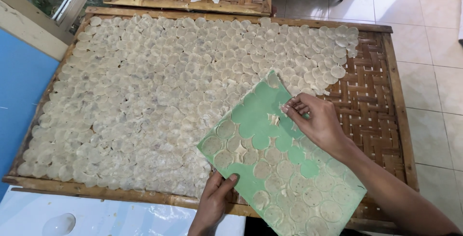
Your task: The person peels small circular dough pieces from a stencil and places them on a drying tray.
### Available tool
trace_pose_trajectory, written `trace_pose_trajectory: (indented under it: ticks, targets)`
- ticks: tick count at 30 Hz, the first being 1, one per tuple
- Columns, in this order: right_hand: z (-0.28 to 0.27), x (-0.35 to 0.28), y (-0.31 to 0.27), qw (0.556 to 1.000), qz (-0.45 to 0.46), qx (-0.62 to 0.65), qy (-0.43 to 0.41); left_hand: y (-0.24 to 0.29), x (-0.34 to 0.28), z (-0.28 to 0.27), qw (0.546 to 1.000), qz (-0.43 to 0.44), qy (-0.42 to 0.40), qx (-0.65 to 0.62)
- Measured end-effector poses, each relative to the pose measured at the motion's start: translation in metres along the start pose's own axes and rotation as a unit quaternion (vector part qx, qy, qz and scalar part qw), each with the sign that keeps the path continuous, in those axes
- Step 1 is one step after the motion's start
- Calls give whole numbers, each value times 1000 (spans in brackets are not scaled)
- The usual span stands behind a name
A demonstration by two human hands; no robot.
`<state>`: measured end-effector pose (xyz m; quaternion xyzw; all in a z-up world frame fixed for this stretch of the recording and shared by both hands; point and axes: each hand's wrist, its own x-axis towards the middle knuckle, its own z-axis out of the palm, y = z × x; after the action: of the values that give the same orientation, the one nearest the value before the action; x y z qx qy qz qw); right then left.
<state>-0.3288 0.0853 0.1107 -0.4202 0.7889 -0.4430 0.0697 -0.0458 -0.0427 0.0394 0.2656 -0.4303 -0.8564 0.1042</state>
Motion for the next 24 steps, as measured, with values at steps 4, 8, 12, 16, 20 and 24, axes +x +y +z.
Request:
trace_pose_trajectory:
  ticks: [4, 8, 12, 16, 20, 24]
  targets:
    - [5, 0, 7, 998, 68, 10, -12, -5, 0, -5, 1000, 8, 0, 10]
    - [8, -6, 7, 999, 7, 45, -20, -4, 0, -4, 999, 5, 5, 31]
    - [13, -6, 1, 998, 1, -16, -63, -1, 0, -3, 999, -4, 14, 41]
    - [14, -9, -2, 998, -25, -22, -50, -4, 0, -5, 999, -7, 18, 36]
    - [6, -14, -19, 993, -98, -45, -50, -6, 1, -6, 1000, 5, 7, 31]
    - [0, -22, -27, 986, -133, -76, -72, -9, 1, -9, 999, 9, 3, 35]
